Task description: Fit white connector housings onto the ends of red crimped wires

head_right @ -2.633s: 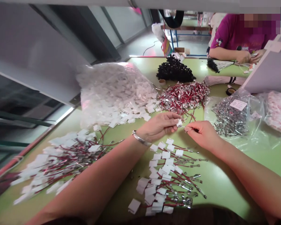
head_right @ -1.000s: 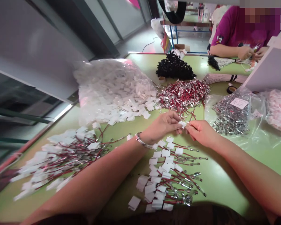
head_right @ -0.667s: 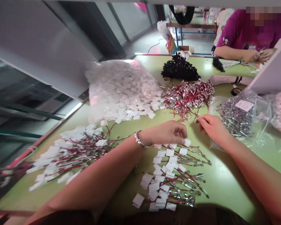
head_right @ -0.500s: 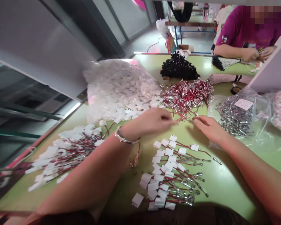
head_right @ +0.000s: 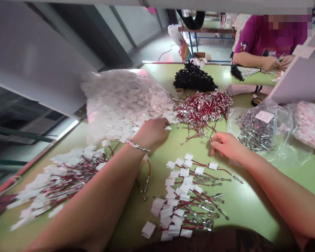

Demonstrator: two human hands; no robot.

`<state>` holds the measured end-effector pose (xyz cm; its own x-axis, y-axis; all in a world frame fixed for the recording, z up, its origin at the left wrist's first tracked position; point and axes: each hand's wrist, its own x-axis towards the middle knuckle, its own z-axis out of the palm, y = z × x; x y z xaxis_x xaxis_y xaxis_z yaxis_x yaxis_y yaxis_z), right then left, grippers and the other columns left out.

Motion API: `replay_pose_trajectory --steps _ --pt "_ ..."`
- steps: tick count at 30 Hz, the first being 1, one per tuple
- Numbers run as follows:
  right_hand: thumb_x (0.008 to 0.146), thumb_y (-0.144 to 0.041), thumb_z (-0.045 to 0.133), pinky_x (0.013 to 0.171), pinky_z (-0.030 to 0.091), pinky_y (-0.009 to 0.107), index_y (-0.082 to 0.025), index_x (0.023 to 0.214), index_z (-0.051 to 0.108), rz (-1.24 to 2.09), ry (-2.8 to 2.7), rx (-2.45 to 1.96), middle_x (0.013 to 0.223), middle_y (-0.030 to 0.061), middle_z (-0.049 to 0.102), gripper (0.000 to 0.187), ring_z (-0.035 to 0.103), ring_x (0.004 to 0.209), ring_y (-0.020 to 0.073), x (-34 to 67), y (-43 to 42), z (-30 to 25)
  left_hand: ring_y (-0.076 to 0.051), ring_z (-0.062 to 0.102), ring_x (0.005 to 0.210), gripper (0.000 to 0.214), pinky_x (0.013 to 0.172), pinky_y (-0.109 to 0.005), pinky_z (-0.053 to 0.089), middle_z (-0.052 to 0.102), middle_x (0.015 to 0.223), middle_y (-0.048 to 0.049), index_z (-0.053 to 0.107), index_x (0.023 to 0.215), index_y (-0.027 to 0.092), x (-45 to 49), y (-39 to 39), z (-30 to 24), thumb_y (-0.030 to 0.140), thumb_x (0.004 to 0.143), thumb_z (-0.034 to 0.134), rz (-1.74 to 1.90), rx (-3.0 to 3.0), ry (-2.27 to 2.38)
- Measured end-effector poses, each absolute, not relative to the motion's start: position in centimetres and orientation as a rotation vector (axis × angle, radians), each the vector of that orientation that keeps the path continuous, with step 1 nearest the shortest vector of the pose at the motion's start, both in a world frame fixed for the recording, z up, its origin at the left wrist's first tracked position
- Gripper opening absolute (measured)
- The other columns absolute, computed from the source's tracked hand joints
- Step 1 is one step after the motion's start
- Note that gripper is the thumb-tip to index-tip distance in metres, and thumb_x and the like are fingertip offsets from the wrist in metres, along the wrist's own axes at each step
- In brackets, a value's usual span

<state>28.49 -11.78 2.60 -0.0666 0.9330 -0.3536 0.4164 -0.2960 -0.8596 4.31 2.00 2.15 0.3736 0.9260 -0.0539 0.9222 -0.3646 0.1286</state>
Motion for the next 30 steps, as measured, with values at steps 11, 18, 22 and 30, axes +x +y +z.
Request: replay_pose_trajectory --steps 11,18,22,30 --pt "0.084 -0.035 0.054 0.068 0.043 0.034 -0.027 0.084 0.072 0.542 -1.773 -1.756 0.082 0.0041 0.07 0.02 0.059 0.071 0.0178 28.8 -12.1 1.9 -0.018 0.059 0.077 0.015 0.073 -0.031 0.046 0.067 0.084 -0.0059 0.067 0.084 0.018 5.8 0.5 3.8 0.024 0.072 0.06 0.586 2.124 1.223" --pt "0.088 -0.033 0.046 0.061 0.038 0.03 -0.028 0.085 0.072 0.165 -1.999 -1.823 0.073 0.003 0.066 0.026 0.057 0.068 0.0171 28.1 -12.9 2.7 -0.01 0.054 0.056 0.017 0.054 -0.025 0.041 0.063 0.065 -0.0021 0.067 0.092 0.017 9.6 -3.7 2.9 0.024 0.076 0.066 0.48 1.308 0.814" --pt "0.09 -0.035 0.045 0.06 0.038 0.03 -0.027 0.088 0.072 0.195 -2.015 -1.797 0.072 0.0031 0.065 0.028 0.057 0.066 0.017 28.2 -12.9 2.6 -0.007 0.051 0.053 0.019 0.052 -0.023 0.038 0.062 0.063 -0.0006 0.069 0.092 0.016 9.8 -3.6 1.6 0.021 0.073 0.069 0.54 1.194 0.781" --pt "0.087 -0.035 0.049 0.065 0.041 0.031 -0.026 0.082 0.07 0.5 -1.888 -1.722 0.079 0.0024 0.069 0.023 0.058 0.069 0.0168 27.9 -12.7 2.7 -0.008 0.053 0.056 0.023 0.054 -0.024 0.039 0.061 0.063 -0.0007 0.071 0.095 0.016 9.6 -3.7 1.8 0.023 0.073 0.071 0.517 1.213 0.738"
